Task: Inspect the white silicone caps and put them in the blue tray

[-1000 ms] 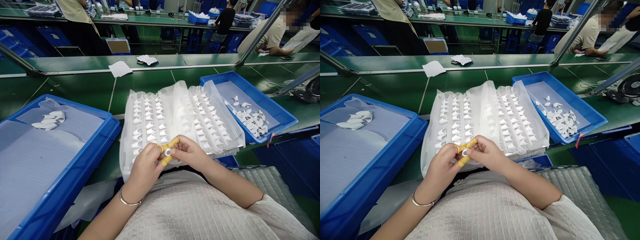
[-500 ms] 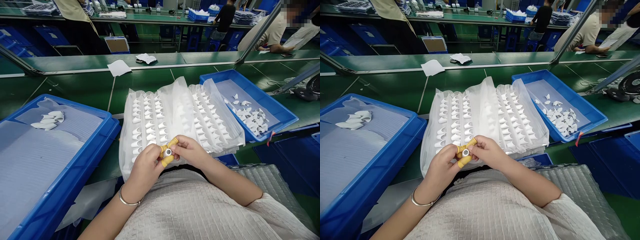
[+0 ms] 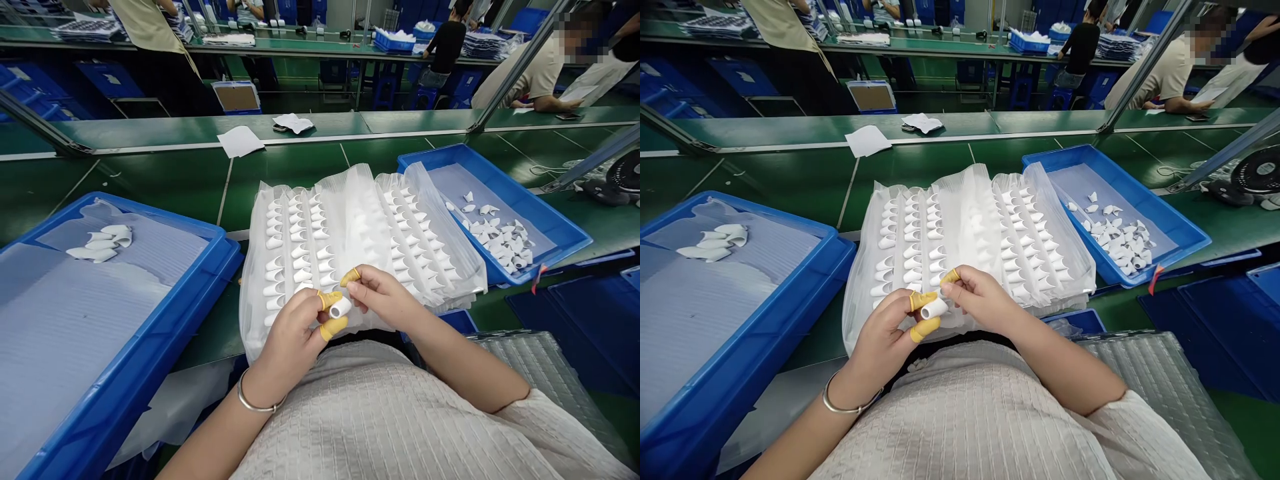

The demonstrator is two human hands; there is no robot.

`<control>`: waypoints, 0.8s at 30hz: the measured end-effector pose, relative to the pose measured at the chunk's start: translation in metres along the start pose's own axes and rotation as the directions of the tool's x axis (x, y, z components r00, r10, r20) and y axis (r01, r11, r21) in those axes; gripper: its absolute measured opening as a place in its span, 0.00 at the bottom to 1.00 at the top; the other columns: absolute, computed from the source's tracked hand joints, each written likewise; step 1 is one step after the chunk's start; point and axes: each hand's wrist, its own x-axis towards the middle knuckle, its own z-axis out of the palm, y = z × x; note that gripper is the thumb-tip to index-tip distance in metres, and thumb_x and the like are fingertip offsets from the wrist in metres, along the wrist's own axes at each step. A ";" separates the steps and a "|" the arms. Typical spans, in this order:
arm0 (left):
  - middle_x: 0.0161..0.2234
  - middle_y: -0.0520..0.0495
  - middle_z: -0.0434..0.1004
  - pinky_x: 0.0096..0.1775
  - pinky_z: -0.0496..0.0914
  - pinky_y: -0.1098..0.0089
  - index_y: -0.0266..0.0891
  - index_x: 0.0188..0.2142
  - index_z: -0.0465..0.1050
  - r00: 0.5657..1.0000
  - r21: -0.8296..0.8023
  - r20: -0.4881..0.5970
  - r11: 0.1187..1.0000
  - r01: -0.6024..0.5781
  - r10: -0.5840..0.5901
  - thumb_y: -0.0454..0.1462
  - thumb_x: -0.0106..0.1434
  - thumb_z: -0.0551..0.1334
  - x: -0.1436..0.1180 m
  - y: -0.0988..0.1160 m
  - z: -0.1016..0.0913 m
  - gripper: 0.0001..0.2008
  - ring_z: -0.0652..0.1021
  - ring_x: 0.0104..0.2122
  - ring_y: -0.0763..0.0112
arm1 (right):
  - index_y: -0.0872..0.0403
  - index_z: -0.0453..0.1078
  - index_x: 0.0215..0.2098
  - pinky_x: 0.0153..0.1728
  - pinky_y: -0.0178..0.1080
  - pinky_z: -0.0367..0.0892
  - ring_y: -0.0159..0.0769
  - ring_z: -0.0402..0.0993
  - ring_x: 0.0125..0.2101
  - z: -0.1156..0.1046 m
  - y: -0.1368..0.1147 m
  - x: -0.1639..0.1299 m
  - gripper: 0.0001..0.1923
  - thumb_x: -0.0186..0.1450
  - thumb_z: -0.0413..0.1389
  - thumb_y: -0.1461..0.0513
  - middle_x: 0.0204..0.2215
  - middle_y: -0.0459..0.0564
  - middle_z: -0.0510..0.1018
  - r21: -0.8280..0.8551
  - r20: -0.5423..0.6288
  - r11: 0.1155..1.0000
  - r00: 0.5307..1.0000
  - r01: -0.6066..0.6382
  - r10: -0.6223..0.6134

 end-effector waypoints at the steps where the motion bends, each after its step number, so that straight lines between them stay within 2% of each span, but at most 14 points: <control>1: 0.30 0.51 0.69 0.33 0.68 0.71 0.41 0.39 0.70 1.000 -0.004 0.003 1.000 -0.026 0.026 0.35 0.67 0.62 -0.001 0.000 0.000 0.02 0.71 0.31 0.71 | 0.55 0.68 0.35 0.25 0.32 0.62 0.28 0.64 0.26 -0.002 -0.001 0.000 0.15 0.67 0.57 0.50 0.27 0.43 0.68 -0.013 0.041 1.000 0.999 -0.009 0.009; 5: 0.36 0.48 0.71 0.34 0.70 0.70 0.43 0.44 0.72 0.993 0.001 0.047 0.994 -0.106 0.106 0.33 0.67 0.61 -0.006 -0.003 -0.001 0.06 0.73 0.34 0.70 | 0.56 0.68 0.34 0.24 0.31 0.61 0.27 0.62 0.24 -0.012 -0.007 0.000 0.17 0.66 0.59 0.50 0.25 0.42 0.67 0.015 0.205 0.999 0.978 -0.043 0.039; 8: 0.39 0.46 0.72 0.35 0.72 0.69 0.43 0.48 0.71 0.982 0.011 0.088 0.985 -0.170 0.168 0.31 0.68 0.59 -0.011 -0.005 -0.001 0.11 0.74 0.36 0.69 | 0.56 0.69 0.37 0.26 0.30 0.64 0.27 0.67 0.27 -0.019 -0.013 0.000 0.16 0.64 0.62 0.52 0.28 0.44 0.70 0.036 0.310 0.996 0.948 -0.084 0.069; 10: 0.40 0.45 0.73 0.36 0.72 0.68 0.42 0.49 0.71 0.974 0.073 0.081 0.973 -0.219 0.213 0.29 0.67 0.58 -0.012 -0.006 -0.001 0.13 0.74 0.37 0.68 | 0.56 0.68 0.40 0.28 0.31 0.66 0.29 0.69 0.30 -0.022 -0.017 0.001 0.15 0.65 0.61 0.53 0.31 0.45 0.71 0.015 0.357 0.993 0.929 -0.114 0.102; 13: 0.39 0.44 0.75 0.35 0.73 0.67 0.42 0.47 0.72 0.968 0.182 0.031 0.951 -0.249 0.247 0.29 0.67 0.57 -0.012 -0.006 -0.002 0.11 0.76 0.37 0.66 | 0.56 0.69 0.41 0.30 0.31 0.66 0.29 0.70 0.32 -0.022 -0.023 0.000 0.13 0.66 0.61 0.55 0.32 0.45 0.71 -0.047 0.336 0.994 0.936 -0.096 0.107; 16: 0.38 0.44 0.76 0.34 0.74 0.67 0.40 0.46 0.72 0.978 0.213 -0.027 0.957 -0.196 0.206 0.31 0.68 0.58 -0.012 -0.006 -0.002 0.09 0.76 0.36 0.66 | 0.56 0.70 0.39 0.32 0.33 0.66 0.29 0.69 0.31 -0.017 -0.026 -0.001 0.14 0.64 0.62 0.54 0.30 0.45 0.71 -0.066 0.262 0.996 0.962 -0.057 0.073; 20: 0.36 0.43 0.75 0.33 0.73 0.67 0.38 0.41 0.72 0.966 0.300 -0.027 0.924 -0.237 0.257 0.29 0.66 0.59 -0.013 -0.008 0.000 0.06 0.75 0.34 0.65 | 0.56 0.69 0.33 0.27 0.33 0.61 0.28 0.65 0.26 -0.012 -0.025 0.000 0.18 0.63 0.61 0.49 0.25 0.43 0.69 -0.122 0.159 0.986 0.979 -0.112 0.131; 22: 0.35 0.44 0.75 0.32 0.72 0.67 0.38 0.39 0.72 0.957 0.329 -0.003 0.904 -0.274 0.291 0.29 0.66 0.59 -0.014 -0.008 0.001 0.05 0.75 0.34 0.65 | 0.56 0.69 0.31 0.27 0.32 0.59 0.27 0.62 0.24 -0.014 -0.025 0.002 0.18 0.63 0.61 0.49 0.24 0.42 0.67 -0.150 0.178 0.981 0.973 -0.121 0.148; 24: 0.38 0.43 0.75 0.35 0.74 0.66 0.38 0.42 0.71 0.962 0.322 -0.004 0.912 -0.256 0.271 0.30 0.67 0.60 -0.014 -0.008 0.000 0.05 0.76 0.36 0.64 | 0.57 0.70 0.30 0.27 0.33 0.59 0.28 0.63 0.25 -0.019 -0.024 0.005 0.17 0.63 0.61 0.50 0.24 0.43 0.68 -0.160 0.199 0.980 0.968 -0.120 0.151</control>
